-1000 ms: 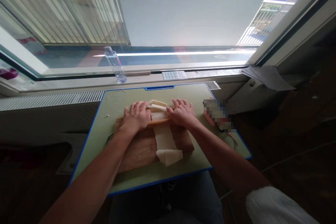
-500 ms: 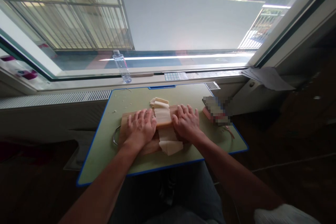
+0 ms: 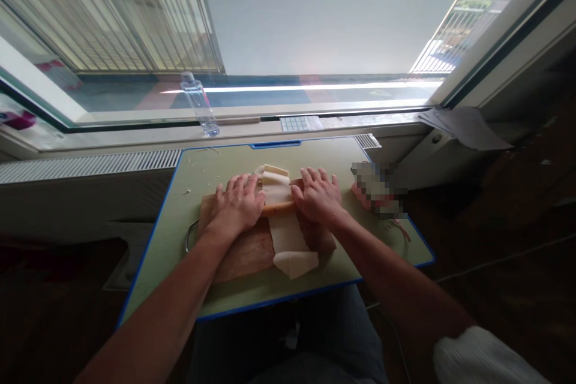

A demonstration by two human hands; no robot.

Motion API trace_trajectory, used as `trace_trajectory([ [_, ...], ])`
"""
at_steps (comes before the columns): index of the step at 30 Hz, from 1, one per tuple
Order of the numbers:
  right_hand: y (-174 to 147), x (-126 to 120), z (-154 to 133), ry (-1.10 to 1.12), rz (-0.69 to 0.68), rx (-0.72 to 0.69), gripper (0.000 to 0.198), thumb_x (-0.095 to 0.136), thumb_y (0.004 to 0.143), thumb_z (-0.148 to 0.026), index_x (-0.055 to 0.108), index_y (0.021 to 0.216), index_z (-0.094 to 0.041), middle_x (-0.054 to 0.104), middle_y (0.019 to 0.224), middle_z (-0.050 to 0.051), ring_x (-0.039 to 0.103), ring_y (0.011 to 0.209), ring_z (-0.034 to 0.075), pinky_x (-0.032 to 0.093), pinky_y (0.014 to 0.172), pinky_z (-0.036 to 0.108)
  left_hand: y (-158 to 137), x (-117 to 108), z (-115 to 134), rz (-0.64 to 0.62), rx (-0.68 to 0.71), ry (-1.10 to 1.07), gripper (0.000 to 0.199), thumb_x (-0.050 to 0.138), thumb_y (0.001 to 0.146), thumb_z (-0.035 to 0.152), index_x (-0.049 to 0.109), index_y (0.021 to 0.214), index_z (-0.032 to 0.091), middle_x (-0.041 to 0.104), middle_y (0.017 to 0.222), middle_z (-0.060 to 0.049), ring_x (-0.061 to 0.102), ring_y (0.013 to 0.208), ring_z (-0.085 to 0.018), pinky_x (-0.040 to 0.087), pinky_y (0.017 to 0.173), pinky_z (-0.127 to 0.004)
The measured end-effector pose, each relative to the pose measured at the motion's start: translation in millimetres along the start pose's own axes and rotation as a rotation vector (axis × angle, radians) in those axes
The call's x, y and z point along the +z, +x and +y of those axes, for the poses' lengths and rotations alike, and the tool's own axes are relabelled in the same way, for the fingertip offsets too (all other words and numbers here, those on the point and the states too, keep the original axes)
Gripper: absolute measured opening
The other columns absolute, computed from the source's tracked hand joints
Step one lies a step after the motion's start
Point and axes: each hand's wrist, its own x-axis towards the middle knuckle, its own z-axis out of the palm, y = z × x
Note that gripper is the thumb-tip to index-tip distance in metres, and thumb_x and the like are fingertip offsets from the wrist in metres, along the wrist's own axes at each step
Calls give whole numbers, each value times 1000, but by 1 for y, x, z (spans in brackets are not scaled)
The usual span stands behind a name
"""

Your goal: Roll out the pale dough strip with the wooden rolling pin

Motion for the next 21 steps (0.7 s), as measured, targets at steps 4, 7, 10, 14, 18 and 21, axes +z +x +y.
trace_trajectory([
  [4,22,-6,0,23,-84,20,73,35,106,-56,41,167,-16,39,174,12,31,159,36,24,129,61,17,-2,-3,-35,-11,2,62,36,105,45,50,160,20,50,166,-16,45,151,-35,34,124,-61],
  [7,32,-8,-1,31,-124,37,75,34,105,-57,40,168,-16,37,175,12,31,159,35,25,129,60,24,-1,-5,-43,-25,25,61,35,106,44,50,159,20,50,167,-15,47,150,-33,36,124,-58],
  [10,33,-8,-1,31,-117,34,75,34,105,-57,41,167,-16,39,174,12,32,158,34,26,128,60,26,0,-7,-36,-24,39,60,36,106,45,51,158,21,51,166,-14,47,151,-32,36,125,-56],
  [14,19,-5,-1,13,-74,16,74,35,106,-57,43,166,-16,42,172,11,34,156,34,26,128,58,17,3,-6,-15,-8,23,61,37,106,45,51,159,20,53,165,-15,47,149,-34,37,124,-59],
  [18,-5,0,-1,-35,0,10,70,37,107,-53,44,166,-16,44,171,10,35,157,35,25,128,57,-4,6,-2,48,12,9,60,39,104,43,54,158,20,56,162,-15,49,147,-35,36,124,-60],
  [21,-25,2,-2,-59,58,11,67,36,108,-50,46,165,-16,45,171,11,35,157,36,23,129,58,-21,6,4,98,22,8,59,41,104,42,57,156,19,59,159,-16,51,146,-36,37,123,-61],
])
